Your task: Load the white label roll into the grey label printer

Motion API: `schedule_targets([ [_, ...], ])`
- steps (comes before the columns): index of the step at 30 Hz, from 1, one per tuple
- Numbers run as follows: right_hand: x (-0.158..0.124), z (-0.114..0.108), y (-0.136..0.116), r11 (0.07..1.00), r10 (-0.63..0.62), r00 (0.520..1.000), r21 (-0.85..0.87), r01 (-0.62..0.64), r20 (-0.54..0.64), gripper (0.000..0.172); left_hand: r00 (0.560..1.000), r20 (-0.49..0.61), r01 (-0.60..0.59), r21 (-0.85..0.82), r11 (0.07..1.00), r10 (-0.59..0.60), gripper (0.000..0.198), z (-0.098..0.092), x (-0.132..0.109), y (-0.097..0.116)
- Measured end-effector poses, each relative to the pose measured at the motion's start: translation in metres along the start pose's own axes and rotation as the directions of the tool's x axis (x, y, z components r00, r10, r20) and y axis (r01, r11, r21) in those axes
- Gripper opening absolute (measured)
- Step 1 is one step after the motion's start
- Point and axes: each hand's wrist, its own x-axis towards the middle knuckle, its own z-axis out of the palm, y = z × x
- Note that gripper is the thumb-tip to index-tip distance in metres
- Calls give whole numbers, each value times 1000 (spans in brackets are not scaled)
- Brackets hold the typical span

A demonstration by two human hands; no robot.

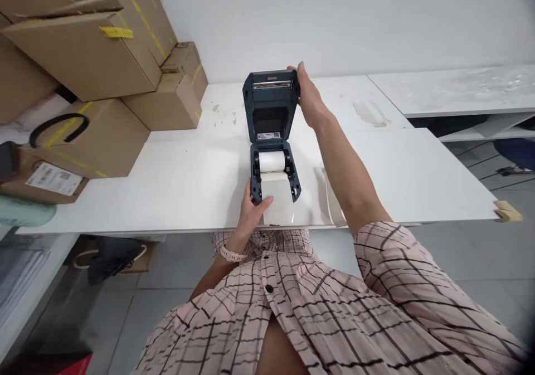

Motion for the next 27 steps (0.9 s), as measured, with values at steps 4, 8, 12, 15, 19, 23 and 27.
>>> schedule_targets([
  [4, -91, 19, -16, 985, -166, 981, -55, 161, -103, 79, 999, 24, -23, 21, 999, 23, 111, -2, -2, -3],
  [8, -190, 39, -18, 974, -164, 976, -178, 138, -145, 65, 999, 47, -10, -31, 999, 12, 106, -14, -3, -8],
  [12, -243, 66, 2, 964, -132, 971, -256, 78, -200, 45, 998, -55, -39, -82, 996, 35, 91, -20, 0, 1],
  [15, -253, 79, 23, 983, -81, 957, -181, 30, -280, 42, 997, -83, -13, -54, 998, 8, 93, -13, 5, 14],
  [19, -250, 83, 49, 988, 142, 961, -17, -150, -238, 79, 1000, -10, 1, -76, 997, -2, 87, -4, 10, 20],
  [23, -252, 82, 62, 936, 300, 953, 208, -284, -48, 91, 998, -47, -50, -87, 995, 46, 83, -1, 9, 10],
  [27, -257, 83, 62, 925, 307, 950, 254, -282, -64, 96, 988, -112, -116, -85, 990, 106, 80, 5, 11, 0],
])
